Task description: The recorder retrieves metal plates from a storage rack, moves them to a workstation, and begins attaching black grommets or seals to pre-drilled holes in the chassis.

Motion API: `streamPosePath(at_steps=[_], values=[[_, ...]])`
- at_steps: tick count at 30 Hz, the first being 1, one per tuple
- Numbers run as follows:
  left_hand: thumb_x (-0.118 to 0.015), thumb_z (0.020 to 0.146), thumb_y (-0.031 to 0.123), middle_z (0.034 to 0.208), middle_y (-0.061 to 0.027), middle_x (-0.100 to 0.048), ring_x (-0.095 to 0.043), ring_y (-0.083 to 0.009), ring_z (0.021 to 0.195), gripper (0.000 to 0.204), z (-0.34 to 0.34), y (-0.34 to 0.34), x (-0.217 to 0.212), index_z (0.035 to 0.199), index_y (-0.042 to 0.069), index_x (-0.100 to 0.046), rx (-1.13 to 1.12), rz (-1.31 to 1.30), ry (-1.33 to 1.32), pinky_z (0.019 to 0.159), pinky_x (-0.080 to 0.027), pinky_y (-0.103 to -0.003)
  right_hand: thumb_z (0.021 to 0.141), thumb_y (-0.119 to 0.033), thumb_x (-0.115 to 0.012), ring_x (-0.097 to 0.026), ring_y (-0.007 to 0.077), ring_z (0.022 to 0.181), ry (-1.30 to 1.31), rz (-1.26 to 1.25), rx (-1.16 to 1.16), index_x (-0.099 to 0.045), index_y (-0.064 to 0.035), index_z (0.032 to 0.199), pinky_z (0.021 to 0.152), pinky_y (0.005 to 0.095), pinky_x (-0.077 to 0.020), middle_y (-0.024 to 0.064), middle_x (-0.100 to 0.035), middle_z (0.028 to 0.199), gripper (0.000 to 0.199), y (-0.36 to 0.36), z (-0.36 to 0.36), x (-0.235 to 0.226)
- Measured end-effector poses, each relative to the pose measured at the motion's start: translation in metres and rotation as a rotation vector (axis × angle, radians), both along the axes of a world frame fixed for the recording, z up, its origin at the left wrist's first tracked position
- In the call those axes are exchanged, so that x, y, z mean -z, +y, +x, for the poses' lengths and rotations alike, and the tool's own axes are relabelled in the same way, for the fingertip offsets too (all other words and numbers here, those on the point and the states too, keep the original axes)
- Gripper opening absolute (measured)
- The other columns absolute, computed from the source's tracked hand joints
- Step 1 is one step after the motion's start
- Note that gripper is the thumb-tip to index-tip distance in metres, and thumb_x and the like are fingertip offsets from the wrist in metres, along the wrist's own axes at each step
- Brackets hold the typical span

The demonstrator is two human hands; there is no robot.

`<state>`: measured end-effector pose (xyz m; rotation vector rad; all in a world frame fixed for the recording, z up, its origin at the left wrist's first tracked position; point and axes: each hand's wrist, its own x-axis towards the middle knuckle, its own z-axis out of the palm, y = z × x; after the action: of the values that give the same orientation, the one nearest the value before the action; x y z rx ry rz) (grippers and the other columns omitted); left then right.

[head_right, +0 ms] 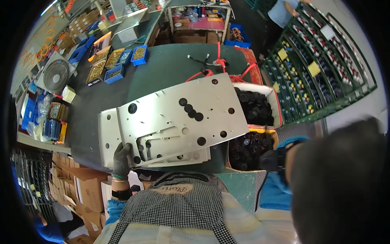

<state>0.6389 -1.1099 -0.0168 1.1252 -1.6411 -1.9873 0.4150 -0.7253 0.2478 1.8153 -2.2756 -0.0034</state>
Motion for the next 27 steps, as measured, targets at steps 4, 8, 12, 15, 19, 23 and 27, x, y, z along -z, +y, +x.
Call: streamPosePath(at_steps=[4,8,12,15,19,23,27], values=[[-0.047,0.087,0.017,0.092,-0.0117,-0.064,-0.064,-0.0183,0.079,0.033,0.004,-0.03,0.037,0.11,-0.005,-0.055,0.049,0.146,0.073,0.073,-0.053,-0.028,0.077,-0.014,-0.069,-0.061,0.0295,0.071,-0.471,-0.733,0.082,-0.063,-0.0015,0.091,0.067,0.036,-0.0497,0.0126,-0.063,0.08,0.02,-0.138,0.006,0.121],[-0.048,0.088,0.013,0.088,-0.0077,-0.063,-0.06,-0.013,0.075,0.028,0.012,-0.035,0.034,0.108,-0.005,-0.056,-0.003,0.195,0.061,0.069,-0.049,-0.026,0.079,-0.035,-0.066,-0.063,0.0295,0.074,-0.469,-0.279,0.46,-0.059,-0.006,0.098,0.065,0.0397,-0.0499,0.0117,-0.062,0.084,0.036,-0.174,-0.005,0.275],[-0.052,0.088,0.016,0.088,-0.0035,-0.06,-0.054,-0.0097,0.078,0.03,0.017,-0.041,0.05,0.109,-0.004,-0.058,0.007,0.112,0.047,0.071,-0.045,-0.024,0.078,-0.035,-0.067,-0.063,0.0307,0.076,-0.45,-0.24,0.527,-0.057,-0.0077,0.1,0.065,0.0417,-0.0495,0.012,-0.062,0.087,0.036,-0.179,-0.002,0.296],[-0.048,0.087,0.019,0.087,-0.0101,-0.063,-0.061,-0.017,0.074,0.035,0.017,-0.045,0.05,0.112,-0.005,-0.053,0.056,0.079,0.018,0.065,-0.051,-0.026,0.081,-0.022,-0.063,-0.063,0.0322,0.075,-0.495,-0.468,0.424,-0.061,-0.0073,0.092,0.066,0.0405,-0.0501,0.0122,-0.064,0.084,0.019,-0.178,-0.007,0.285],[-0.049,0.088,0.018,0.091,-0.0083,-0.062,-0.059,-0.0149,0.079,0.034,0.009,-0.048,0.037,0.112,-0.005,-0.055,0.046,0.158,0.023,0.072,-0.049,-0.025,0.079,-0.017,-0.064,-0.062,0.0298,0.071,-1.114,-0.559,0.403,-0.067,-0.006,0.08,0.063,0.0375,-0.0501,0.0097,-0.063,0.078,0.011,-0.182,0.007,0.275],[-0.05,0.088,0.016,0.095,-0.0079,-0.062,-0.058,-0.014,0.085,0.034,-0.005,-0.05,0.022,0.114,-0.006,-0.055,0.022,0.174,0.032,0.078,-0.047,-0.026,0.076,-0.016,-0.065,-0.06,0.0267,0.066,-0.472,-0.558,0.426,-0.065,-0.0098,0.077,0.057,0.0362,-0.0487,0.0071,-0.06,0.073,0.006,-0.209,0.008,0.293],[-0.05,0.089,0.015,0.096,-0.009,-0.062,-0.058,-0.014,0.085,0.034,-0.011,-0.057,0.026,0.115,-0.007,-0.055,0.022,0.123,0.025,0.077,-0.047,-0.026,0.074,-0.016,-0.066,-0.059,0.0261,0.064,-0.371,-0.52,0.423,-0.062,-0.0107,0.074,0.054,0.0369,-0.0481,0.0074,-0.057,0.071,0.006,-0.219,0.007,0.301]])
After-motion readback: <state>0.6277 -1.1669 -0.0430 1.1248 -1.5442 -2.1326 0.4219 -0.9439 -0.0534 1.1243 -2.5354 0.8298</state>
